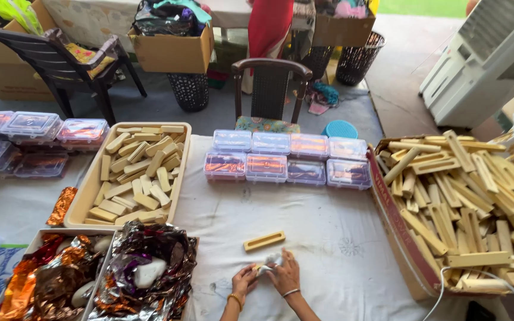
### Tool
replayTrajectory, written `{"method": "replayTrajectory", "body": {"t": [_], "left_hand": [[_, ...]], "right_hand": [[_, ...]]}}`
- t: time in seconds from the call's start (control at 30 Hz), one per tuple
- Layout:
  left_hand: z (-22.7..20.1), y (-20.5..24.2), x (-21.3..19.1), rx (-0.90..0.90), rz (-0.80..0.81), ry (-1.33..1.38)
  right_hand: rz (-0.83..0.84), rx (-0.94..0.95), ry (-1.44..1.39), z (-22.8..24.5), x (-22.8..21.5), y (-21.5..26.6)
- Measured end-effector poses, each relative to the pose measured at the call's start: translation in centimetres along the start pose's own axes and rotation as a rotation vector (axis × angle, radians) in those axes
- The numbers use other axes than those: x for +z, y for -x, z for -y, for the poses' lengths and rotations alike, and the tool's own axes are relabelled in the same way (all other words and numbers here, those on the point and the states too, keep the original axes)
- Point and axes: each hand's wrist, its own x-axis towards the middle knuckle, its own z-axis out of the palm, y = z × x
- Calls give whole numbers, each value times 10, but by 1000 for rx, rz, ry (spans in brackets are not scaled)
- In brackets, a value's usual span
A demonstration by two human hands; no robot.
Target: The person sits at a table and wipes small, rectangular wooden pieces with a white cloth. They handle the pieces one by one, turning them over to clean all sides before placing them back on the table.
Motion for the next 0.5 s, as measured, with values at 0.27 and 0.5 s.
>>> {"method": "replayTrajectory", "body": {"t": [0.27,0.5], "left_hand": [[4,2,0,27,-7,29],[-1,4,3,32,3,13]], "right_hand": [[-115,134,15,-26,35,12],[43,159,-16,-7,11,4]]}}
